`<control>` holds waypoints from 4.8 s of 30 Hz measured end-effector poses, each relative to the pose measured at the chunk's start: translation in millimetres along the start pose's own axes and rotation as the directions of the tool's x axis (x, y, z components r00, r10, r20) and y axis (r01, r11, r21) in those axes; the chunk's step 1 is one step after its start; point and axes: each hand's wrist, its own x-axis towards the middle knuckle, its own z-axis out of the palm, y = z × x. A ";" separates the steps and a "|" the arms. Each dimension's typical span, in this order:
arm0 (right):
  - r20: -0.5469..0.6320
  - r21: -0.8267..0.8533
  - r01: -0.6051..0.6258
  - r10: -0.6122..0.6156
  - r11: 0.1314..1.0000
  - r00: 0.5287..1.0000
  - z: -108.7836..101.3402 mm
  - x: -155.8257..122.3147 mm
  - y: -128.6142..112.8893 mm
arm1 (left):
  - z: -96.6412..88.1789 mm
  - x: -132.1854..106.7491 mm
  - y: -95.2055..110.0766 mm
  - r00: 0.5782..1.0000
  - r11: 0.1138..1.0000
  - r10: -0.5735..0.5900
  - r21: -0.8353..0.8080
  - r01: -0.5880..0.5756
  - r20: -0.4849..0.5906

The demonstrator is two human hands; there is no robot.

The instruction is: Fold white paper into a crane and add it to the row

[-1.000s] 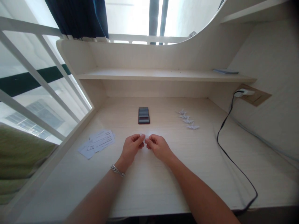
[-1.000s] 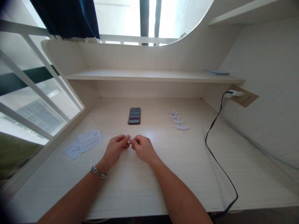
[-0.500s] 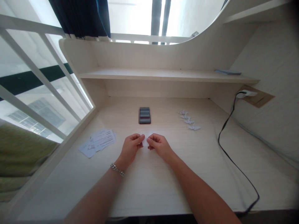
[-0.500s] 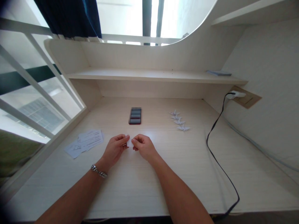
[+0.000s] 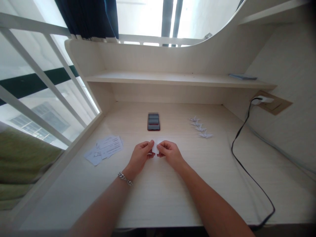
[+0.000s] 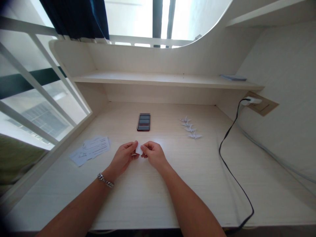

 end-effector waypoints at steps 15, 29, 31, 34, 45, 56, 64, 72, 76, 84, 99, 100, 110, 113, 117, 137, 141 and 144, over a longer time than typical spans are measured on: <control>-0.181 -0.095 0.172 -0.187 0.981 0.966 -2.7 0.8 -2.6 | 3.1 0.3 -3.6 0.980 0.977 0.197 0.083 -0.195 -0.027; -0.233 -0.167 0.179 -0.215 0.970 0.948 1.1 -1.4 -3.5 | 1.6 2.7 -0.3 0.971 0.979 0.187 0.114 -0.170 -0.151; -0.234 -0.161 0.184 -0.219 0.970 0.947 1.9 -1.8 -3.3 | 1.3 2.7 -0.9 0.968 0.978 0.193 0.110 -0.176 -0.160; -0.238 -0.149 0.195 -0.226 0.969 0.945 3.1 -2.4 -3.3 | 0.8 2.8 -1.9 0.965 0.975 0.206 0.113 -0.189 -0.163; -0.211 -0.088 0.175 -0.190 0.981 0.959 1.2 -1.1 -5.2 | 1.5 3.5 -2.2 0.963 0.968 0.222 0.158 -0.197 -0.155; -0.114 -0.028 0.136 -0.138 0.990 0.984 1.1 -3.8 -8.8 | -0.5 4.1 -4.3 0.950 0.947 0.280 0.202 -0.250 -0.137; -0.136 0.014 0.036 -0.033 0.999 0.990 -2.6 -0.2 -7.0 | -0.3 2.8 -2.9 0.955 0.920 0.278 0.315 -0.232 -0.107; -0.104 -0.045 0.135 -0.139 0.990 0.985 -2.3 3.3 3.1 | -2.0 5.5 -5.1 0.944 0.935 0.287 0.259 -0.241 -0.161; -0.102 -0.058 0.146 -0.152 0.988 0.983 -0.8 2.6 4.4 | -1.1 7.5 -5.9 0.962 0.963 0.240 0.158 -0.218 -0.134; -0.093 -0.166 0.055 -0.071 0.985 0.993 1.9 -3.1 3.0 | -2.8 5.8 -6.4 0.970 0.949 0.218 0.257 -0.185 -0.107; 0.062 -0.467 0.031 -0.002 0.884 0.998 -0.7 -1.4 5.3 | 0.1 5.8 -4.1 0.973 0.997 0.049 -0.050 -0.062 -0.225; 0.067 -0.457 0.026 0.005 0.889 0.998 -1.0 -1.0 5.4 | 0.1 5.4 -3.8 0.975 0.996 0.045 -0.063 -0.060 -0.218; -0.059 -0.130 0.053 -0.061 0.990 0.996 5.4 2.4 11.2 | 1.8 6.0 -9.8 0.935 0.980 0.185 0.130 -0.152 -0.301; -0.115 -0.127 0.077 -0.092 0.989 0.989 4.1 4.3 11.4 | 3.1 5.1 -9.6 0.953 0.984 0.163 0.116 -0.138 -0.254; -0.155 -0.124 0.065 -0.084 0.990 0.984 2.1 4.0 8.5 | 3.0 5.3 -9.3 0.981 0.986 0.157 0.080 -0.149 -0.117; -0.022 -0.165 -0.018 0.014 0.986 1.000 5.3 1.5 8.6 | -1.4 8.3 -8.8 0.966 0.981 0.189 0.076 -0.179 -0.175; 0.006 -0.220 0.006 -0.005 0.976 1.000 5.8 0.2 6.2 | -0.1 5.9 -6.2 0.978 0.990 0.117 -0.052 -0.128 -0.173; 0.009 -0.216 0.017 -0.015 0.976 1.000 5.9 -1.1 4.1 | -0.3 3.2 -2.5 0.988 0.987 0.075 -0.128 -0.092 -0.136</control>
